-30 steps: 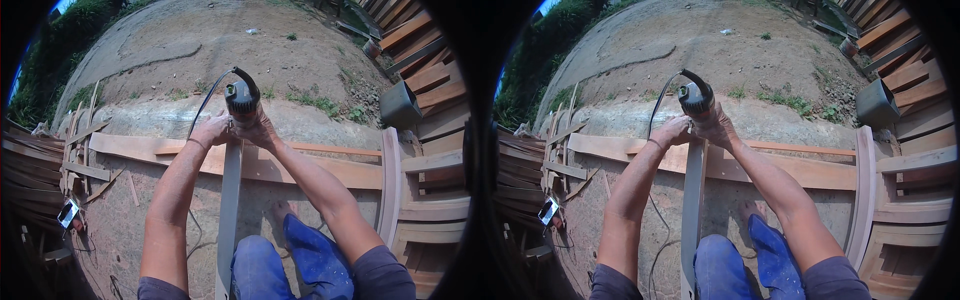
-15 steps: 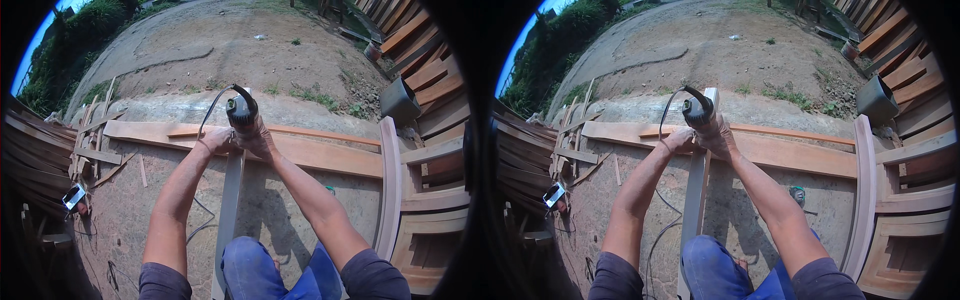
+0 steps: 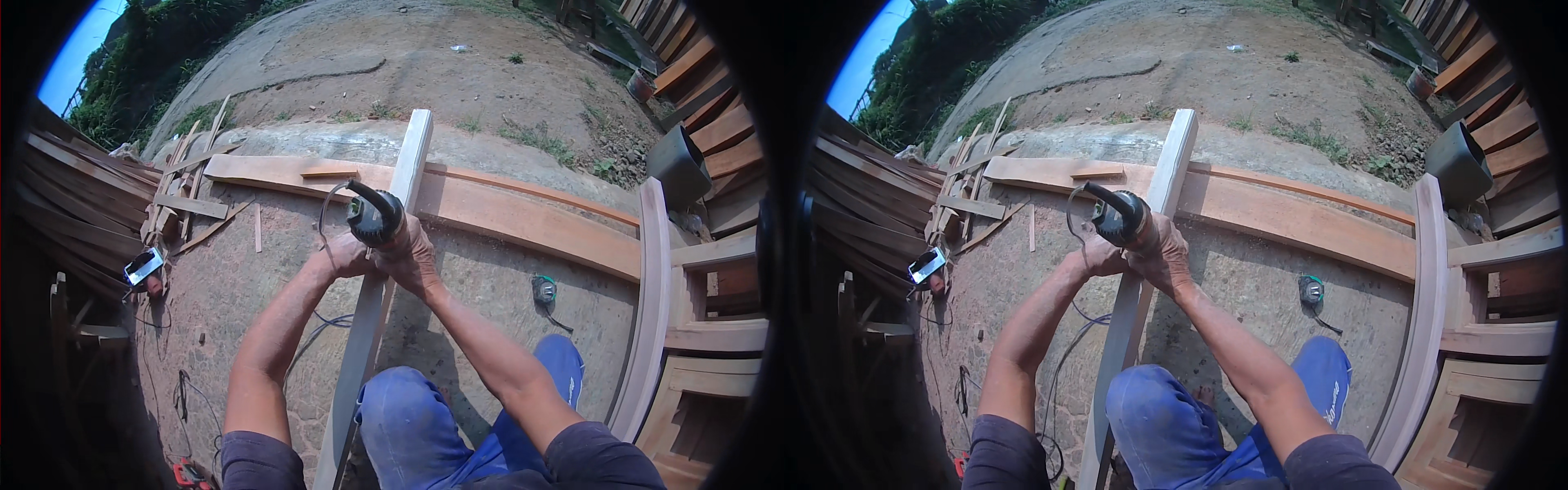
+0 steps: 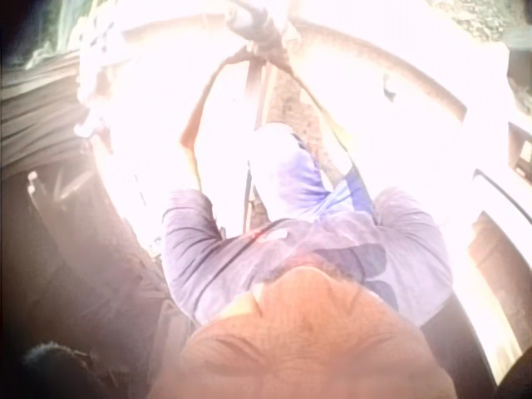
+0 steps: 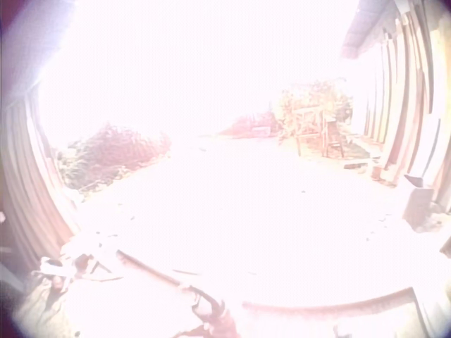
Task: The person uses an angle grinder to sand the joints of a wooden frame, then picks up a handheld router and guides it along the interior edges of the frame to shape the wood while sitting on the floor of a workshop.
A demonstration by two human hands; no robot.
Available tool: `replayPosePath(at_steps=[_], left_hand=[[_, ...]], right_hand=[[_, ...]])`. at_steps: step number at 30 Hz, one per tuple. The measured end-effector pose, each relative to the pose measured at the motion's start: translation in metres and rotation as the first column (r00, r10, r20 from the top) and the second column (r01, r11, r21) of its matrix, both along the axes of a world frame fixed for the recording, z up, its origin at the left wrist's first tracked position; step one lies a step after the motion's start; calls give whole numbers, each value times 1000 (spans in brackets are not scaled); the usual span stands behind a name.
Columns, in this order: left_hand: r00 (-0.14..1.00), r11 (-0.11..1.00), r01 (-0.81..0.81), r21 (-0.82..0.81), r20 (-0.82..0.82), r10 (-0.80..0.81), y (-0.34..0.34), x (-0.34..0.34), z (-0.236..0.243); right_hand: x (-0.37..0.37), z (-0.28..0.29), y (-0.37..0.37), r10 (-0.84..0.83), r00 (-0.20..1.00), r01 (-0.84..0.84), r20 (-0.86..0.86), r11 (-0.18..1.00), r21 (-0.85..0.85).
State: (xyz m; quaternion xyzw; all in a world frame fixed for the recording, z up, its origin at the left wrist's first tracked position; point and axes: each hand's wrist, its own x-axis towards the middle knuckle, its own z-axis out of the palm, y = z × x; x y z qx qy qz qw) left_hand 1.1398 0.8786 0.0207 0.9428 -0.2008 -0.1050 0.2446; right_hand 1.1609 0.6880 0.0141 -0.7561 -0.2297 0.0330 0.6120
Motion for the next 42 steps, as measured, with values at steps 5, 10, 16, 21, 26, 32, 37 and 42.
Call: replayPosePath(at_steps=[5, 10, 16, 21, 26, 32, 37, 42], left_hand=[[993, 997, 66, 38, 99, -70, -8, -71, -18], [991, 999, -45, -17, -127, 43, 1, -142, -29], [956, 978, -170, -119, -261, 135, -10, -190, -28], [985, 959, -150, -242, -121, 123, -4, -214, -34], [981, 935, -193, -297, -82, 177, -6, -207, -37], [987, 970, -155, -186, -74, 143, -2, -175, -29], [995, 996, -43, 81, 97, 35, -5, -132, -17], [988, 995, -16, 102, 152, 1, -6, -89, -10]], right_hand=[[-70, -15, -12, -90, 994, 91, 61, 996, -10], [-123, -25, -14, 21, 996, -10, 89, 993, -117], [-164, -60, -17, 83, 994, -70, 76, 984, -167], [-181, -50, -27, 72, 977, -59, 201, 996, -71], [-171, -53, -24, 138, 982, -121, 126, 983, -137], [-137, -47, -21, 100, 969, -101, 227, 995, -4], [-101, -47, -13, 61, 959, -47, 277, 997, -59], [-61, -29, -11, 113, 982, -92, 150, 986, -141]])
